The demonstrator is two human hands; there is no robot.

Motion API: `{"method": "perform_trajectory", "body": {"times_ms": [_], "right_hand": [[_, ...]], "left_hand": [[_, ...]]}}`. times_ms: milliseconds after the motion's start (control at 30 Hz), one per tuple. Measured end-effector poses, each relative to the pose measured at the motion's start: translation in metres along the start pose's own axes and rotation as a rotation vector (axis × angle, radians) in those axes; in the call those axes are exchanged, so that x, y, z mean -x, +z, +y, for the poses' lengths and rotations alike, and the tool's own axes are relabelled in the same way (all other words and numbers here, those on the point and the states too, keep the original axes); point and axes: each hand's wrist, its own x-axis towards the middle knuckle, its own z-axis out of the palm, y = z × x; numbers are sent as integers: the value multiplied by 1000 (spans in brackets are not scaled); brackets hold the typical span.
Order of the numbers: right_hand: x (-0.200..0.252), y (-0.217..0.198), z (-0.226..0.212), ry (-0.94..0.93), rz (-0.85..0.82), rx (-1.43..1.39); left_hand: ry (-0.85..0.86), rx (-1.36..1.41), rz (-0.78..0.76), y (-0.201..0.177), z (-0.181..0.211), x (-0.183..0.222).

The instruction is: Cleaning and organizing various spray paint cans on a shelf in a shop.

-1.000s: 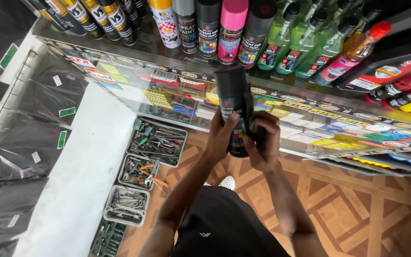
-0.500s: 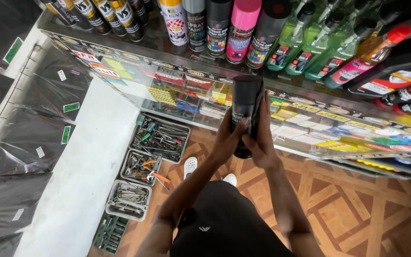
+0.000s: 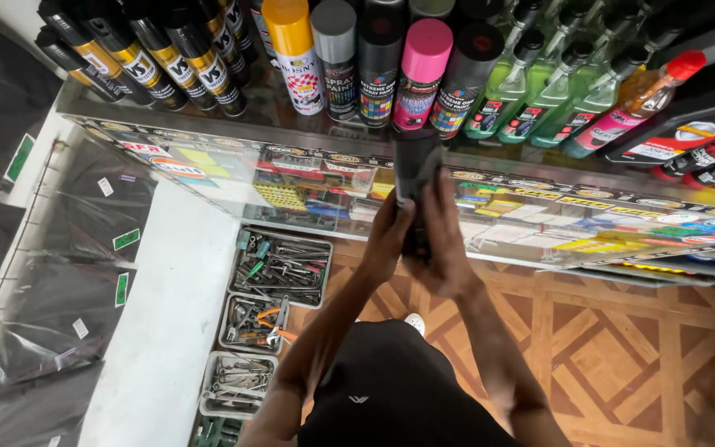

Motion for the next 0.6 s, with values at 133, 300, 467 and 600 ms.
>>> {"method": "perform_trajectory", "body": {"times_ms": [133,300,467,600], "right_hand": [[51,39,6,34,11,-64],[-18,34,-3,104,101,-404],[-5,54,-4,-38,-30,115],[13,79,-9,86,6,-152]], "left_hand": [[34,-97,0,-29,0,-6],[6,-76,-32,-19,33,-3],[38,-118,37,-43,35,-14],[48,-126,4,-64,42,-23]]}}
